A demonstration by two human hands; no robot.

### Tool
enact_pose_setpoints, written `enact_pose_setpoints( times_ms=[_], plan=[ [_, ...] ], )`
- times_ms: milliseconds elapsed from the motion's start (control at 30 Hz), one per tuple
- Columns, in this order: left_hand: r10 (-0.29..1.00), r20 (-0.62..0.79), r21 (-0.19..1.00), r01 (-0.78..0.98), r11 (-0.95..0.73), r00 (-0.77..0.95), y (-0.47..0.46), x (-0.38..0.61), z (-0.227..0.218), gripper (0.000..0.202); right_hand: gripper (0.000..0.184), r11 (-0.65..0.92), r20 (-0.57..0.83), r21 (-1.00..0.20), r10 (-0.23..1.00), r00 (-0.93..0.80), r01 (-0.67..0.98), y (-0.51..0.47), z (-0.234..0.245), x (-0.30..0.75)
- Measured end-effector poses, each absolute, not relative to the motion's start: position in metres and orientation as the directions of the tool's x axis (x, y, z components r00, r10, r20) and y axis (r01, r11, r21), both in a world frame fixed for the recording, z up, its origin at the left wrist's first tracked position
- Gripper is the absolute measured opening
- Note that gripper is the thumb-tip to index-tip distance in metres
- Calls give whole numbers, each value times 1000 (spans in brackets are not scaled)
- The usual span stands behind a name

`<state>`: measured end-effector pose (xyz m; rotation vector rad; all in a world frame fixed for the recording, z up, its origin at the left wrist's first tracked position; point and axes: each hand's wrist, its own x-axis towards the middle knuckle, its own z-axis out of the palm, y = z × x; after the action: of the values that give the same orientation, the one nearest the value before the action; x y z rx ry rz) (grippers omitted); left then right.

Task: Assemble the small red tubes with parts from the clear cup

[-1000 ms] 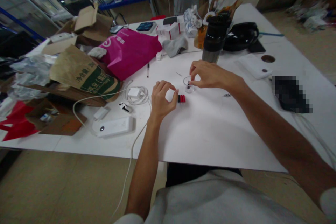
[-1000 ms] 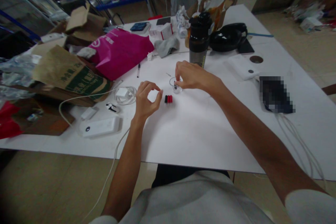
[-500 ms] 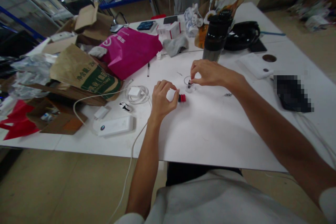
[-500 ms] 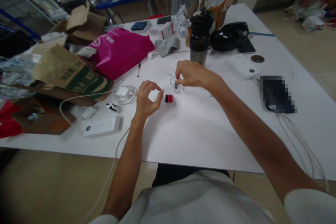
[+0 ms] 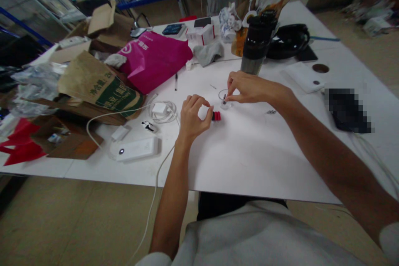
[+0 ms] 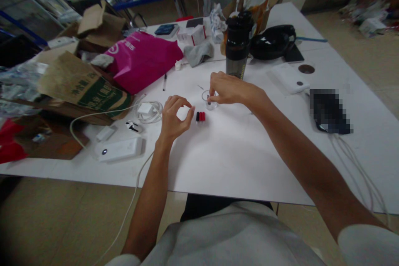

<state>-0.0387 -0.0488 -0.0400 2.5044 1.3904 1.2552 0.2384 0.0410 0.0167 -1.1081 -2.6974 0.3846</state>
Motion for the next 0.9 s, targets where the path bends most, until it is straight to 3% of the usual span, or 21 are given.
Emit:
enact_pose_setpoints(
  times_ms=[567, 900],
  plan=[
    [702, 644, 356, 692, -628, 306, -47, -40, -44, 15, 29, 676, 63, -234, 727, -683, 698, 27, 20, 228],
    [721, 623, 359, 707, -609, 305, -47, -40, -43, 15, 30, 667, 70, -287, 730, -679, 688, 29, 27, 233]
  ],
)
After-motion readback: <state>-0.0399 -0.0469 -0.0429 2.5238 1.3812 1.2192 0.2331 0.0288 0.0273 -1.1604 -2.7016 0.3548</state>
